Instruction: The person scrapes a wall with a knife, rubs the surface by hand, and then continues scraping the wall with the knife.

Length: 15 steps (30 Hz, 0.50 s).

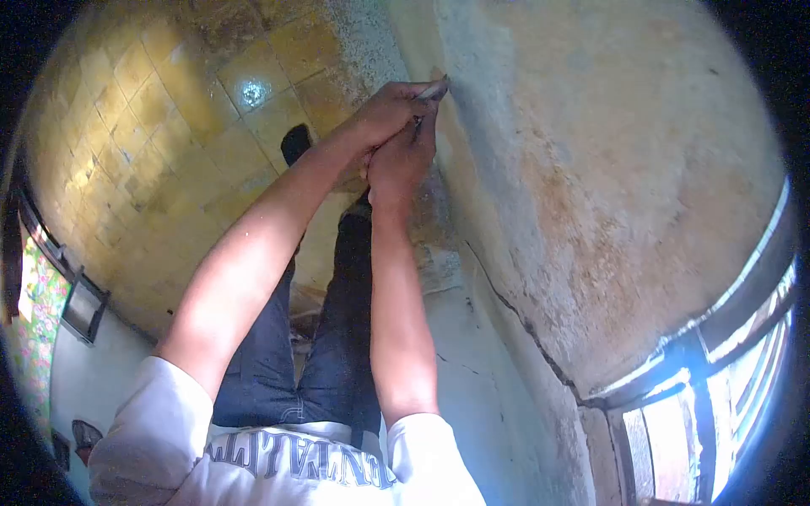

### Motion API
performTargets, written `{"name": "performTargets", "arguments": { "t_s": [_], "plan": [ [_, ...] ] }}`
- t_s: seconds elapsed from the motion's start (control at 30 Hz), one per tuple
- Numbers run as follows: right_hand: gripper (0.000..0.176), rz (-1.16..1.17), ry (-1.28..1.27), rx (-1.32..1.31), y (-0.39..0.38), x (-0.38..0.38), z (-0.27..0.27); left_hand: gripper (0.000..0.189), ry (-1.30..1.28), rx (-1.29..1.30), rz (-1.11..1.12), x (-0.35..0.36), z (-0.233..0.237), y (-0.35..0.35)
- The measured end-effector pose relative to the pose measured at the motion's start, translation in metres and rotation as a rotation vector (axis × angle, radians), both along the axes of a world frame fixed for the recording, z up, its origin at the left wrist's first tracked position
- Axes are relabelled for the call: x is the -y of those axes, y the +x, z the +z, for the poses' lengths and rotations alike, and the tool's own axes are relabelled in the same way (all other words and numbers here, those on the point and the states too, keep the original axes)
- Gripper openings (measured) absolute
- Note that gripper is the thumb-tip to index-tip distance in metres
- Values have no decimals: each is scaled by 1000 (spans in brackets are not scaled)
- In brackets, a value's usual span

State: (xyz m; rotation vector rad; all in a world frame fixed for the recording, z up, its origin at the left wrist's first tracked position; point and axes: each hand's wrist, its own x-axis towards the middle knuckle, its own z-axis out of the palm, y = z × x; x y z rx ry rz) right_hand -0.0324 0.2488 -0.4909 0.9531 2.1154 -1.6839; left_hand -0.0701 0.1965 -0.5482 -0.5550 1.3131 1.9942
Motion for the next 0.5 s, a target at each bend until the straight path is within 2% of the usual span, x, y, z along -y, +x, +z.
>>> {"name": "performTargets", "arguments": {
  "t_s": [0.1, 0.2, 0.3, 0.33, 0.4, 0.5],
  "plan": [
    [36, -49, -47, 97, -4, 5, 34, 41, -138, -283, 48, -5, 6, 4],
    [38, -1, -103, 55, -7, 2, 26, 43, 17, -31, 109, 0, 17, 3],
    [40, -38, -123, 43, -13, 8, 23, 32, -39, -135, 122, 1, 10, -6],
    [40, -25, -109, 56, -12, 8, 30, 35, -42, -132, 84, 3, 14, -4],
    [42, -8, -81, 90, -5, 5, 50, 42, -46, -114, -3, 3, 24, 5],
    [44, -54, -111, 107, -20, 11, 45, 34, 34, 20, 62, 11, 34, -6]
  ]
}}
